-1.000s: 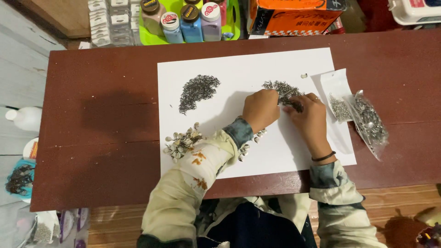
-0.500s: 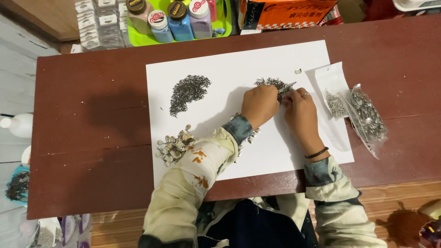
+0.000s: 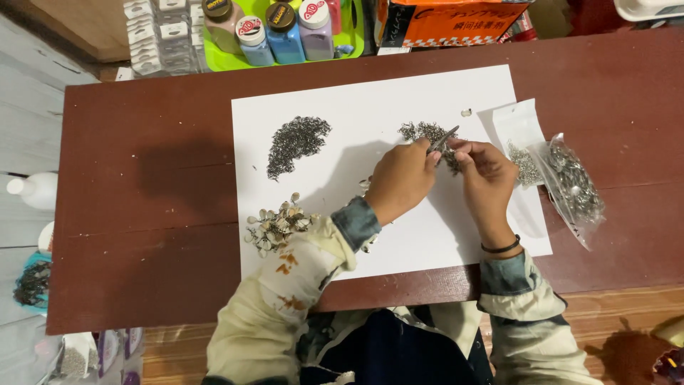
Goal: Assembling small fishing tackle components using pliers at a workbench.
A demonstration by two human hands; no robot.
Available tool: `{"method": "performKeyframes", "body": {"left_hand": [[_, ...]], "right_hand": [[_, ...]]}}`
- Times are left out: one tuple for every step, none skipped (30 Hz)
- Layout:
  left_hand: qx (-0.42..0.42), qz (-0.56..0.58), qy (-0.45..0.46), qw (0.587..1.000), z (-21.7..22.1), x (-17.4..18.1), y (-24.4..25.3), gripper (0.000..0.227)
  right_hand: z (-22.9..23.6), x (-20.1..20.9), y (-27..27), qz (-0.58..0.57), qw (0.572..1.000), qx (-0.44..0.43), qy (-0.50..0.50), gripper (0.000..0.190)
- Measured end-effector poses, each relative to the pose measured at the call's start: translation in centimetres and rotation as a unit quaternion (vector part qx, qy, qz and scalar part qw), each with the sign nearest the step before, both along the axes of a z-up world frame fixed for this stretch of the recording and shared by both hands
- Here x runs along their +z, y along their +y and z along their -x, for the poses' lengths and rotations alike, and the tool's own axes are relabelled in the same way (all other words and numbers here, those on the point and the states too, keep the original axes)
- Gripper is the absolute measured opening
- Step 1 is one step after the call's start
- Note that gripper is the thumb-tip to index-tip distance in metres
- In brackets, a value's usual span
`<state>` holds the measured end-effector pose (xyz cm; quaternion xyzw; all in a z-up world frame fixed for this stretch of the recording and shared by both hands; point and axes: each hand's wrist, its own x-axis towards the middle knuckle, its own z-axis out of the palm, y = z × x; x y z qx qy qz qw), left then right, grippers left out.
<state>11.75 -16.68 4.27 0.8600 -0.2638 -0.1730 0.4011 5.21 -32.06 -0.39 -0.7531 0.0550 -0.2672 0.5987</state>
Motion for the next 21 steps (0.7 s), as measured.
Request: {"method": "performKeyframes", "body": {"left_hand": [[0.002, 0.000, 0.000, 1.000, 0.8, 1.1, 0.9, 0.036], [-0.001, 0.018, 0.000, 1.000, 1.6, 2.3, 1.8, 0.035], [-0.004, 0.036, 0.000, 0.999, 2.4, 3.4, 2.7, 0.034], [-0.001, 0.037, 0.000, 0.999, 3.2, 4.1, 3.6, 0.034], [0.000, 0.058, 0.002, 0.998, 4.0, 4.8, 4.6, 0.031], [0.001, 0.078, 0.005, 0.997, 4.8, 5.5, 5.5, 0.029], [0.004, 0.078, 0.005, 0.997, 5.5, 5.1, 6.4, 0.029], [0.010, 0.098, 0.017, 0.995, 6.2, 4.7, 7.3, 0.028], [0.015, 0.118, 0.030, 0.992, 6.8, 4.3, 8.1, 0.026], [0.016, 0.118, 0.030, 0.992, 7.4, 3.1, 8.7, 0.026], [0.024, 0.135, 0.040, 0.990, 8.0, 1.9, 9.3, 0.025], [0.031, 0.152, 0.051, 0.987, 8.6, 0.7, 9.9, 0.023], [0.032, 0.153, 0.051, 0.986, 9.2, 1.1, 10.5, 0.023], [0.032, 0.149, 0.043, 0.987, 9.9, 1.4, 11.1, 0.026], [0.031, 0.146, 0.034, 0.988, 10.5, 1.8, 11.8, 0.029], [0.034, 0.147, 0.034, 0.988, 10.8, 1.5, 12.0, 0.029], [0.035, 0.144, 0.022, 0.989, 11.1, 1.3, 12.3, 0.029], [0.038, 0.140, 0.009, 0.989, 11.4, 1.0, 12.6, 0.031], [0.040, 0.142, 0.009, 0.989, 11.6, 0.7, 12.7, 0.031], [0.040, 0.145, -0.003, 0.989, 11.7, 0.4, 12.9, 0.031], [0.041, 0.149, -0.016, 0.988, 11.9, 0.2, 13.0, 0.032]], "right_hand": [[0.1, -0.6, 0.0, 0.000, 1.000, 0.002, 0.000, 0.004], [0.1, -1.1, 0.1, -0.071, 0.997, 0.008, 0.006, 0.005], [0.1, -1.7, 0.1, -0.142, 0.990, 0.014, 0.014, 0.006], [0.3, -1.8, 0.5, -0.141, 0.990, 0.016, 0.014, 0.006], [0.5, -1.9, 0.9, -0.194, 0.981, 0.031, -0.005, 0.007], [0.8, -2.0, 1.3, -0.246, 0.968, 0.046, -0.023, 0.008], [1.1, -2.0, 1.8, -0.246, 0.968, 0.049, -0.023, 0.008], [1.5, -1.9, 2.3, -0.268, 0.961, 0.056, -0.035, 0.010], [1.8, -1.9, 2.7, -0.290, 0.954, 0.064, -0.046, 0.012], [2.2, -2.0, 3.4, -0.290, 0.954, 0.064, -0.046, 0.012], [2.6, -2.1, 4.0, -0.311, 0.946, 0.074, -0.047, 0.010], [3.1, -2.1, 4.7, -0.332, 0.939, 0.084, -0.047, 0.009], [3.5, -2.2, 5.4, -0.331, 0.939, 0.084, -0.046, 0.009], [3.9, -2.2, 6.1, -0.349, 0.932, 0.094, -0.036, 0.010], [4.3, -2.3, 6.8, -0.366, 0.924, 0.103, -0.026, 0.010], [4.6, -2.1, 7.6, -0.365, 0.925, 0.105, -0.024, 0.010], [5.0, -2.0, 8.4, -0.379, 0.919, 0.104, -0.017, 0.011], [5.3, -1.9, 9.2, -0.394, 0.913, 0.103, -0.011, 0.011], [5.4, -2.0, 9.6, -0.393, 0.914, 0.105, -0.009, 0.011], [5.5, -2.1, 10.0, -0.400, 0.911, 0.100, -0.004, 0.011], [5.7, -2.2, 10.4, -0.407, 0.909, 0.096, 0.001, 0.010]]}}
